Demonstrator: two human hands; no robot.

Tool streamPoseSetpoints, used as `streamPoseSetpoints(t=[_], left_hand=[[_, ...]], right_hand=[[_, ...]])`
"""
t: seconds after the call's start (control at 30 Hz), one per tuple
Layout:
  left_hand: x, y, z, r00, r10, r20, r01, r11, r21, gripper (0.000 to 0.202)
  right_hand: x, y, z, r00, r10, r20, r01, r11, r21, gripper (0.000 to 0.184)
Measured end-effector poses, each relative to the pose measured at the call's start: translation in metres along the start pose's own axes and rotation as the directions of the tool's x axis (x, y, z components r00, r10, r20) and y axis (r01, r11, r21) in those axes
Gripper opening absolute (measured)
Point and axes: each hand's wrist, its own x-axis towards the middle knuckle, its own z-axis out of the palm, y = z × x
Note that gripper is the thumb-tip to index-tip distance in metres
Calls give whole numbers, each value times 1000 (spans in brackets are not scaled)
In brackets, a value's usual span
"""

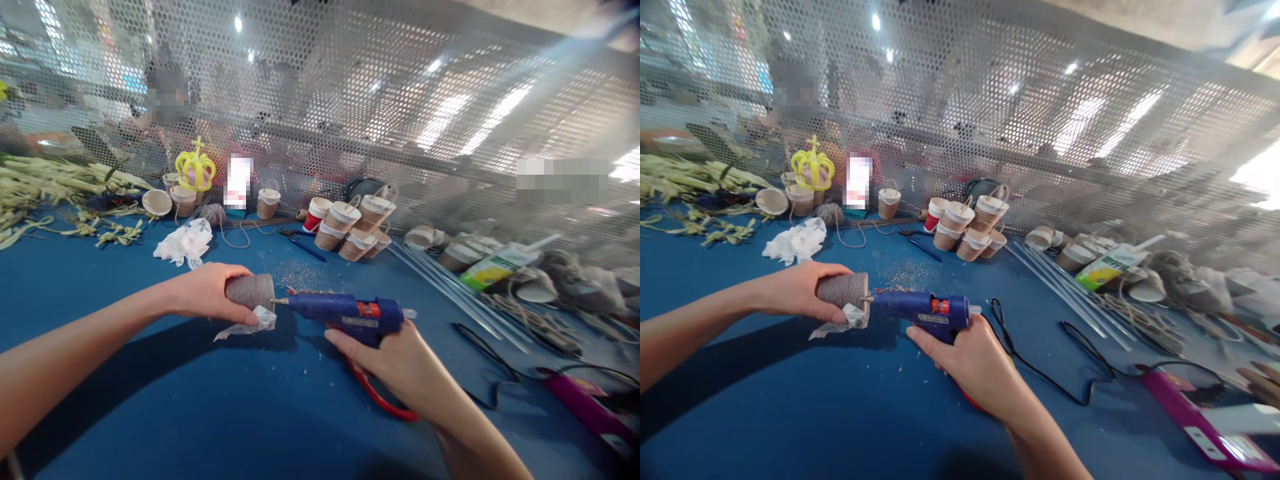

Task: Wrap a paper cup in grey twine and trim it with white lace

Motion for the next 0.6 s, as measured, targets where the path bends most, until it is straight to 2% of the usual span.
streamPoseSetpoints(t=[0.17,0.33,0.6], left_hand=[[-1,0,2,999,37,-24,-37,999,0,62],[-2,1,3,998,55,10,-56,998,6,64],[-2,2,6,995,89,33,-88,996,-18,59]], right_hand=[[1,-2,0,1000,-15,-6,15,999,29,22],[1,-7,1,999,30,13,-31,999,42,24],[2,-6,3,999,32,40,-37,991,125,28]])
